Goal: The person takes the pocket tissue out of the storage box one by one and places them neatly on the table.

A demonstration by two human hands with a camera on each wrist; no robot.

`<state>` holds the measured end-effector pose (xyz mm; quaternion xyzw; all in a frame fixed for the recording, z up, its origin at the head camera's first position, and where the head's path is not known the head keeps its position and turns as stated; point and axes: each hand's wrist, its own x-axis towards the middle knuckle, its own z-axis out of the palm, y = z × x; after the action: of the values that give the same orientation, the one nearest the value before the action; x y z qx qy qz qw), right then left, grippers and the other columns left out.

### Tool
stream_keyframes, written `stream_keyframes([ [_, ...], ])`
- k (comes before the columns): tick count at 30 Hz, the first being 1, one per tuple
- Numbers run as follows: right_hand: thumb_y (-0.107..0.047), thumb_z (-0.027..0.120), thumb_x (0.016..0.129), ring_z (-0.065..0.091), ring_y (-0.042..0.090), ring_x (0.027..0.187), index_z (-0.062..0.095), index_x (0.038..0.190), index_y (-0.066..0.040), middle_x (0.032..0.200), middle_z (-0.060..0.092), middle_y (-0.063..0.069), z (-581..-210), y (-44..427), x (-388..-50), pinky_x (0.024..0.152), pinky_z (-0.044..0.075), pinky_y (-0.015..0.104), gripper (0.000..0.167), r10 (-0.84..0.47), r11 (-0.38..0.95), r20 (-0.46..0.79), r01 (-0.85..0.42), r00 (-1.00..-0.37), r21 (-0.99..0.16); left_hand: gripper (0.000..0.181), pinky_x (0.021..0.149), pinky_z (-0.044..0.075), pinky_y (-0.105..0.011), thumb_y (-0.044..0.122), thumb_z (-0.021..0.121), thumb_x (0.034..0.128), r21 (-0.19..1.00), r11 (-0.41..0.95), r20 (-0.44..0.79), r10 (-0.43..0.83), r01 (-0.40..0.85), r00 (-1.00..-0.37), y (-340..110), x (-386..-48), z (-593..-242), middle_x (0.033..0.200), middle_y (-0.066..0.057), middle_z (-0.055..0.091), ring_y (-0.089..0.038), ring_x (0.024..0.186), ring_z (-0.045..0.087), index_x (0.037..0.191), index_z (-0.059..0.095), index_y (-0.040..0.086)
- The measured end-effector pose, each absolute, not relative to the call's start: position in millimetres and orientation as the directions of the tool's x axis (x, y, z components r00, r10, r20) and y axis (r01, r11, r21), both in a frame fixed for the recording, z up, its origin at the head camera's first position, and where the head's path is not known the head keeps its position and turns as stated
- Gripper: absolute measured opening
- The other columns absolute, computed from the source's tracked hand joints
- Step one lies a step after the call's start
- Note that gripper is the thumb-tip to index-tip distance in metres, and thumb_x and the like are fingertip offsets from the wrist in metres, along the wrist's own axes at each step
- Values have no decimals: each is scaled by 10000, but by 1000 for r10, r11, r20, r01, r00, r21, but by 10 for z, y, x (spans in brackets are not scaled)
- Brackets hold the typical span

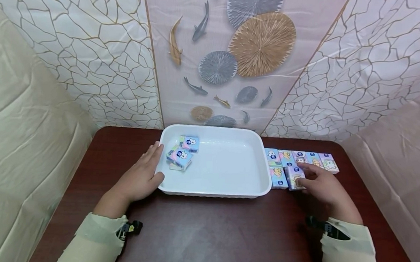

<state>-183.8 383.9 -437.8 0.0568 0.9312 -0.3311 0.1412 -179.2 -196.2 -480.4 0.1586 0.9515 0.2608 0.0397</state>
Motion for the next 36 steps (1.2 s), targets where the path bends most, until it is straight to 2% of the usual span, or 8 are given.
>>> stream_keyframes([
  [11, -240, 712, 1095, 703, 273, 1015, 441, 1725, -64, 1427, 631, 355, -4433, 3830, -1858, 784, 656, 286, 708, -7, 796, -313, 184, -950, -577, 847, 1416, 170, -648, 286, 456, 1107, 512, 813, 5, 321, 278, -947, -1956, -1790, -4789, 1915, -133, 51, -397, 1776, 91, 1826, 37, 123],
  [24, -225, 723, 1093, 701, 273, 1017, 436, 1731, -81, 1409, 642, 314, -4489, 3828, -1877, 837, 657, 295, 715, 19, 785, -335, 222, -942, -579, 845, 1416, 170, -649, 283, 456, 1106, 516, 809, 10, 323, 282, -946, -1960, -1788, -4796, 1915, -127, 46, -400, 1776, 92, 1826, 44, 121],
  [36, -230, 730, 1091, 714, 265, 1010, 452, 1709, -46, 1365, 654, 306, -4512, 3817, -1890, 826, 679, 298, 702, 25, 773, -325, 224, -945, -594, 863, 1426, 166, -620, 292, 480, 1103, 517, 813, 0, 312, 267, -950, -1952, -1788, -4807, 1918, -107, 26, -365, 1782, 76, 1826, 38, 130],
])
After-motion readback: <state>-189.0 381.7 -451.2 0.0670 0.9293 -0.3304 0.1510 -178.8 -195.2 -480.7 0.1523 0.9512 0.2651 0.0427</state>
